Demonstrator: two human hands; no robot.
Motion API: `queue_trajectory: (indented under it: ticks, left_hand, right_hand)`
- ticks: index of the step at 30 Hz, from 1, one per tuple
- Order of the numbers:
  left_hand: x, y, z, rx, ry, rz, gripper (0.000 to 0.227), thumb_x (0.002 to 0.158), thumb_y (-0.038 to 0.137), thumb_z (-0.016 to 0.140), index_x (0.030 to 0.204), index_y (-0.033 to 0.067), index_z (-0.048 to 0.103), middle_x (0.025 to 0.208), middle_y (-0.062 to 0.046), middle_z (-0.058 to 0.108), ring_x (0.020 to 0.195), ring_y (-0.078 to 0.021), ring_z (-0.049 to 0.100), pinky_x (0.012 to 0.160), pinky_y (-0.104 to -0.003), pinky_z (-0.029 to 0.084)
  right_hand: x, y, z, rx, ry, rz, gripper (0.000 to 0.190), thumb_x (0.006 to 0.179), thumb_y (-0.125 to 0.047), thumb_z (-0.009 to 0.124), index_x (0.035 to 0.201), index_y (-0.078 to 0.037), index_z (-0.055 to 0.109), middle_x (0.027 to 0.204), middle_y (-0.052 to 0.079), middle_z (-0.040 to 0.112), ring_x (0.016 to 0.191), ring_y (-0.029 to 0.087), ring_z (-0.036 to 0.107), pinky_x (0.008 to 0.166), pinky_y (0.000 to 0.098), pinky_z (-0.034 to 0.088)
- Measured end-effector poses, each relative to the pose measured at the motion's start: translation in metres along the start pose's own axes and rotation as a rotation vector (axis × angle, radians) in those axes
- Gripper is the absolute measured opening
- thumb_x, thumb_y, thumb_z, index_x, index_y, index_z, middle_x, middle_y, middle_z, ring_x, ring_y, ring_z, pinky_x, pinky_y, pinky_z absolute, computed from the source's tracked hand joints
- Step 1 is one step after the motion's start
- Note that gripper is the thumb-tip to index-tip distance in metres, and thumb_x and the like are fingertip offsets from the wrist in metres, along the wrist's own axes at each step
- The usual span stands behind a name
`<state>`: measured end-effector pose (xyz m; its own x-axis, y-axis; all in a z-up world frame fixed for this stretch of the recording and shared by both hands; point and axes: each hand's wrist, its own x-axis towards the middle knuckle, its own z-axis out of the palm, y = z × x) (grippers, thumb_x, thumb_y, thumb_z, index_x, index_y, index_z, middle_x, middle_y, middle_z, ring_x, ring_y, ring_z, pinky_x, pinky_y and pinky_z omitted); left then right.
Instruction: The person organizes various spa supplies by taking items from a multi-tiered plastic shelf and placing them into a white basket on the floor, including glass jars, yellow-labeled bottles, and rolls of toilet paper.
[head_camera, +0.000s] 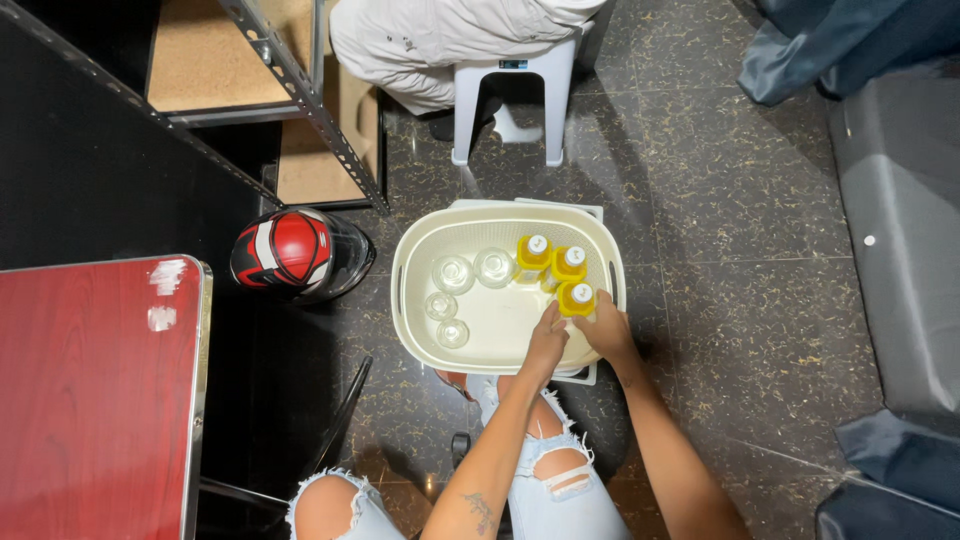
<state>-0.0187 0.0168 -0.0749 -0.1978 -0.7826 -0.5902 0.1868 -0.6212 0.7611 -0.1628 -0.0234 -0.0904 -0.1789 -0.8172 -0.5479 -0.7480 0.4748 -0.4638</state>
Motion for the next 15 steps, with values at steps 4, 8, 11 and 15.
queue_trajectory:
  ticks: [4, 8, 11, 15]
  left_hand:
    - [-0.039, 0.021, 0.001, -0.093, 0.020, 0.025, 0.072, 0.098, -0.004, 0.039, 0.167, 0.0035, 0.019, 0.167, -0.028, 0.022, 0.154, -0.0378, 0.029, 0.124, -0.046, 0.032]
    - [-0.094, 0.040, -0.019, -0.334, 0.103, 0.127, 0.068, 0.099, 0.000, 0.044, 0.164, 0.0056, 0.027, 0.164, -0.024, 0.031, 0.151, -0.0330, 0.035, 0.122, -0.044, 0.034]
    - [-0.136, 0.049, -0.050, -0.499, 0.197, 0.253, 0.059, 0.095, 0.003, 0.054, 0.153, 0.0055, 0.044, 0.148, -0.020, 0.052, 0.135, -0.0259, 0.052, 0.110, -0.036, 0.046]
    - [-0.232, 0.098, -0.091, -0.402, 0.337, 0.477, 0.058, 0.092, 0.025, 0.068, 0.144, 0.0035, 0.054, 0.144, -0.018, 0.062, 0.136, -0.0204, 0.059, 0.113, -0.031, 0.049]
  right_hand:
    - [-0.054, -0.008, 0.005, 0.101, 0.103, 0.007, 0.081, 0.087, -0.037, 0.077, 0.156, -0.013, 0.041, 0.140, 0.021, 0.064, 0.128, 0.036, 0.063, 0.107, 0.0488, 0.053]
    - [-0.123, -0.047, 0.021, 0.152, 0.397, -0.386, 0.059, 0.085, -0.019, 0.076, 0.140, -0.012, 0.055, 0.125, 0.018, 0.064, 0.109, 0.039, 0.068, 0.091, 0.0510, 0.057]
    - [-0.165, -0.095, 0.026, 0.298, 0.191, -0.528, 0.052, 0.088, -0.019, 0.067, 0.139, -0.014, 0.057, 0.133, 0.011, 0.064, 0.107, 0.031, 0.067, 0.090, 0.0423, 0.055]
    - [-0.222, -0.168, 0.029, 0.386, -0.017, -0.740, 0.045, 0.087, -0.016, 0.067, 0.132, -0.012, 0.063, 0.130, 0.003, 0.069, 0.093, 0.015, 0.071, 0.085, 0.0271, 0.056]
